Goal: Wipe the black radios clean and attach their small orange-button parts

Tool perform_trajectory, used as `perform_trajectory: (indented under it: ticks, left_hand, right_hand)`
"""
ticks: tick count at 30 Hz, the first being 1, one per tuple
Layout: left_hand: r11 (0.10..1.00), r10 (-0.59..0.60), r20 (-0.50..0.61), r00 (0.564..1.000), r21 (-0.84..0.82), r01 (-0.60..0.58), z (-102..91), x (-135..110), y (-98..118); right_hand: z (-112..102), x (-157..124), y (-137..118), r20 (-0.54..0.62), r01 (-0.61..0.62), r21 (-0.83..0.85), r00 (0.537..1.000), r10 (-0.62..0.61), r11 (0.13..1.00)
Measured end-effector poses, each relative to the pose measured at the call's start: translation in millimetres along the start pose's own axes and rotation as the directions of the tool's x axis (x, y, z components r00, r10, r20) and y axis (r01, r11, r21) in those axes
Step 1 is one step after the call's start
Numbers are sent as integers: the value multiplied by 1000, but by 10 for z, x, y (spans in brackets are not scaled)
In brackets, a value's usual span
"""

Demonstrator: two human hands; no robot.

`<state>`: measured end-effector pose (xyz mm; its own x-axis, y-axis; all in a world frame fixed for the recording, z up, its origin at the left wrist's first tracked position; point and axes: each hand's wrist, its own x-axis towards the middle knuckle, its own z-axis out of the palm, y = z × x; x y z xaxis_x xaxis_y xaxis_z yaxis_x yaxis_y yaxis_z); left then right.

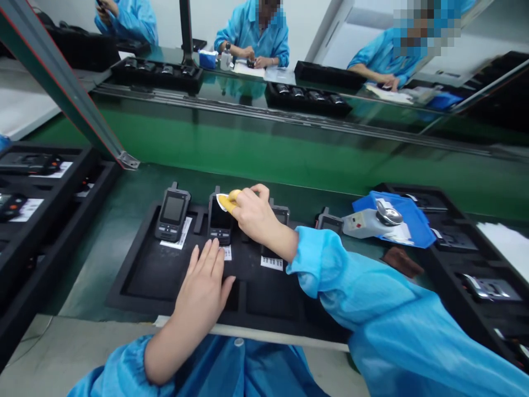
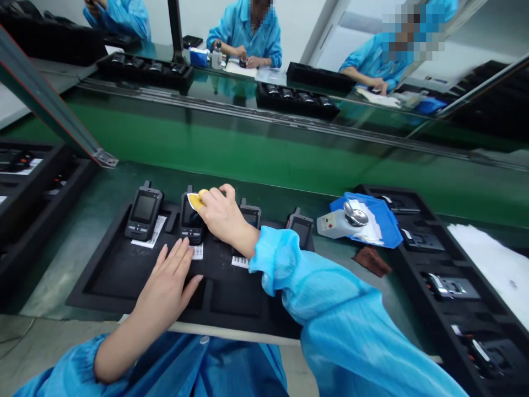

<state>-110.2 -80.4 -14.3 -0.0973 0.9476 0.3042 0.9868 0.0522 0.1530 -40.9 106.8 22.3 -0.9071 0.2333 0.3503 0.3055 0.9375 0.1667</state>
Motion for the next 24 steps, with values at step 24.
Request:
perform_trajectory:
  ticks: [24]
  left_hand:
    - [1000, -13, 16, 1000, -10, 14, 42, -5, 36]
  right_hand:
    - [10, -129, -118, -85, 177, -30, 980, -179, 984]
